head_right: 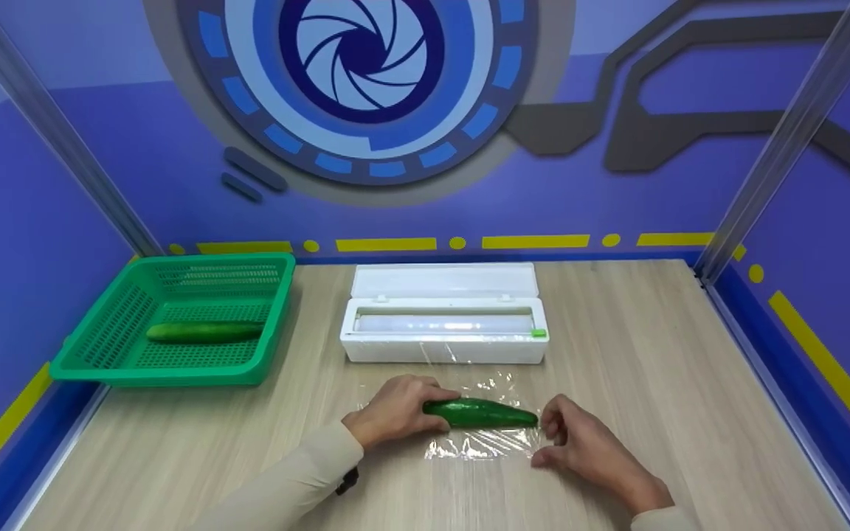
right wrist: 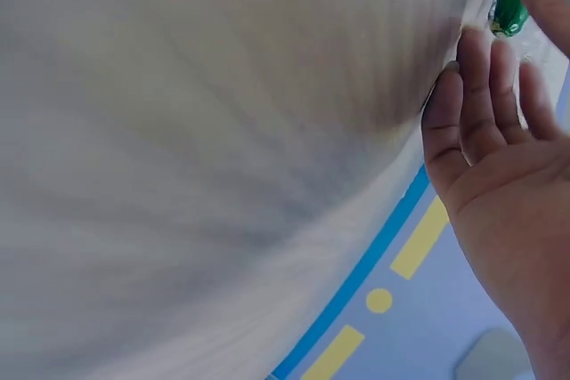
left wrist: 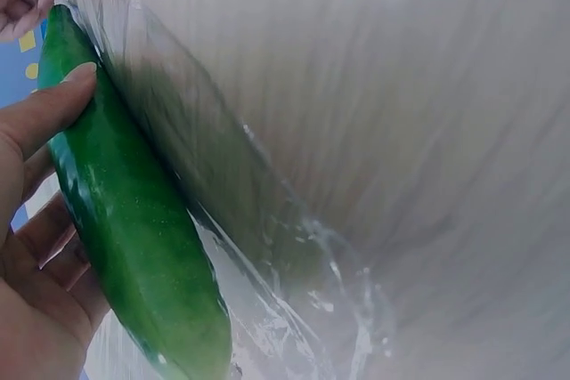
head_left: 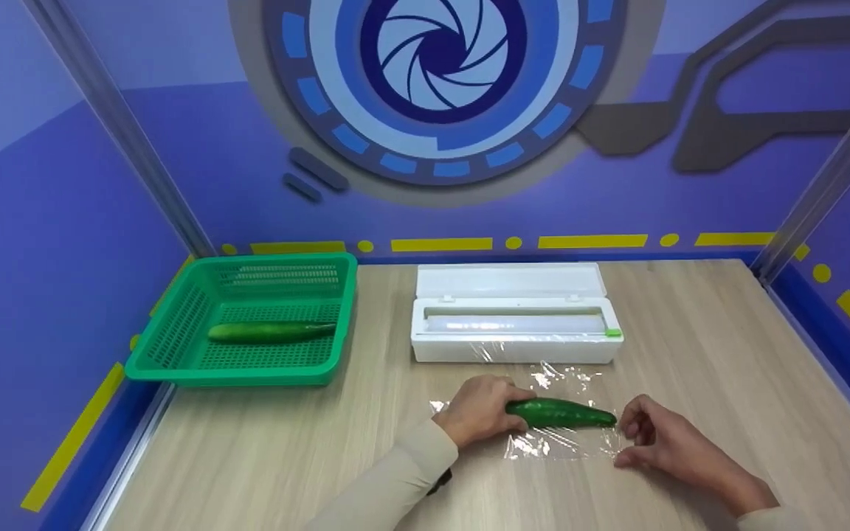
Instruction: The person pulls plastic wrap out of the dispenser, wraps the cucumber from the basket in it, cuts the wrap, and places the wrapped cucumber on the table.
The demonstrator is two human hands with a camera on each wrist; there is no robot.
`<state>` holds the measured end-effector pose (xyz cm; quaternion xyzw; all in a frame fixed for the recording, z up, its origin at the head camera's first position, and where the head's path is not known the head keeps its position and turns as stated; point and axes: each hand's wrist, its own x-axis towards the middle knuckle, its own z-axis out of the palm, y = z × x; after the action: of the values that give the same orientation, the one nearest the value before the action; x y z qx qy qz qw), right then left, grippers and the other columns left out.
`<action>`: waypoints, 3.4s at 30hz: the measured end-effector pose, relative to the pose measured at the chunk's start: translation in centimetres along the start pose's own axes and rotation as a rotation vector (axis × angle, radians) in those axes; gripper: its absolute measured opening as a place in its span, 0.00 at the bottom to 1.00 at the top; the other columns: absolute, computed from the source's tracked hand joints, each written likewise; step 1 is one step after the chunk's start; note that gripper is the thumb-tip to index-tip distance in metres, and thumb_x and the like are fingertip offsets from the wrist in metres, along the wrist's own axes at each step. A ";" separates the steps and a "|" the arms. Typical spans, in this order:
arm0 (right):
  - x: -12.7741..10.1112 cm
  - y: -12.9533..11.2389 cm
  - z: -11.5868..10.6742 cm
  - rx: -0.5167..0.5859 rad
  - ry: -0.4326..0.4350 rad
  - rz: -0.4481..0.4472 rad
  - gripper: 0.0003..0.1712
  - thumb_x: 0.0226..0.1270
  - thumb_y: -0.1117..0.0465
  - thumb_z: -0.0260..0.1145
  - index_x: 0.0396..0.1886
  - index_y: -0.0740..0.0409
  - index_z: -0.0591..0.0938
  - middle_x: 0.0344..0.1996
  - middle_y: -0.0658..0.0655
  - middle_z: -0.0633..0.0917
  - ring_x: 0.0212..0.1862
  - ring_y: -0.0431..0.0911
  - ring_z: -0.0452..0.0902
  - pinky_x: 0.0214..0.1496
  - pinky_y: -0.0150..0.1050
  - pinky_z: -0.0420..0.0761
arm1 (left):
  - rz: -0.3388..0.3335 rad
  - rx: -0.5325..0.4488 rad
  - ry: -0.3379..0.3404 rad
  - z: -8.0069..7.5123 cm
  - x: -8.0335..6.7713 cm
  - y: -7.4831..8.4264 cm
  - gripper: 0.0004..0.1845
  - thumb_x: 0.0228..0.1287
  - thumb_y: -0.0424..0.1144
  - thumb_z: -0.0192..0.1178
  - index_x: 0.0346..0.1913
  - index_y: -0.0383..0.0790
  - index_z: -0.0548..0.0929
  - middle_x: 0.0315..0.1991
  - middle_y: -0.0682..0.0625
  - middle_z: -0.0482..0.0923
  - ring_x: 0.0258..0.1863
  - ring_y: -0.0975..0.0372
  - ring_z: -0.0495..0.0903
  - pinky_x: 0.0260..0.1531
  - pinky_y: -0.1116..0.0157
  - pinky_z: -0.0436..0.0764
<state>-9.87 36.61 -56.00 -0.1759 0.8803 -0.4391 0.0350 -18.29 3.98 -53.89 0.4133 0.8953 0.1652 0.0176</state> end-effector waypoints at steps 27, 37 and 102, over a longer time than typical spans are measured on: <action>0.6 -2.7 1.4 -0.251 0.082 -0.097 0.20 0.58 0.76 0.75 0.34 0.48 0.79 0.32 0.43 0.82 0.34 0.33 0.77 0.34 0.33 0.81 | -0.007 -0.022 -0.004 -0.2 0.1 -0.1 0.27 0.58 0.49 0.81 0.61 0.52 0.90 0.38 0.56 0.87 0.29 0.72 0.69 0.31 0.72 0.68; 0.9 -2.5 1.6 -0.300 0.100 -0.085 0.18 0.56 0.71 0.82 0.39 0.51 0.85 0.34 0.41 0.83 0.36 0.34 0.78 0.37 0.35 0.82 | -0.023 -0.029 -0.009 0.0 0.1 0.1 0.27 0.58 0.49 0.81 0.62 0.52 0.90 0.37 0.57 0.87 0.29 0.72 0.68 0.30 0.73 0.67; 4.7 -1.3 0.6 -0.257 0.190 0.122 0.11 0.63 0.70 0.79 0.34 0.54 0.84 0.30 0.46 0.83 0.34 0.40 0.77 0.37 0.35 0.78 | -0.050 -0.081 -0.036 -0.4 -0.2 -0.2 0.26 0.59 0.44 0.80 0.62 0.52 0.90 0.39 0.58 0.87 0.28 0.73 0.68 0.27 0.74 0.65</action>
<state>-13.79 33.80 -54.87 -0.0827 0.9377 -0.3344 -0.0447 -18.37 3.61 -53.55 0.3928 0.8975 0.1932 0.0544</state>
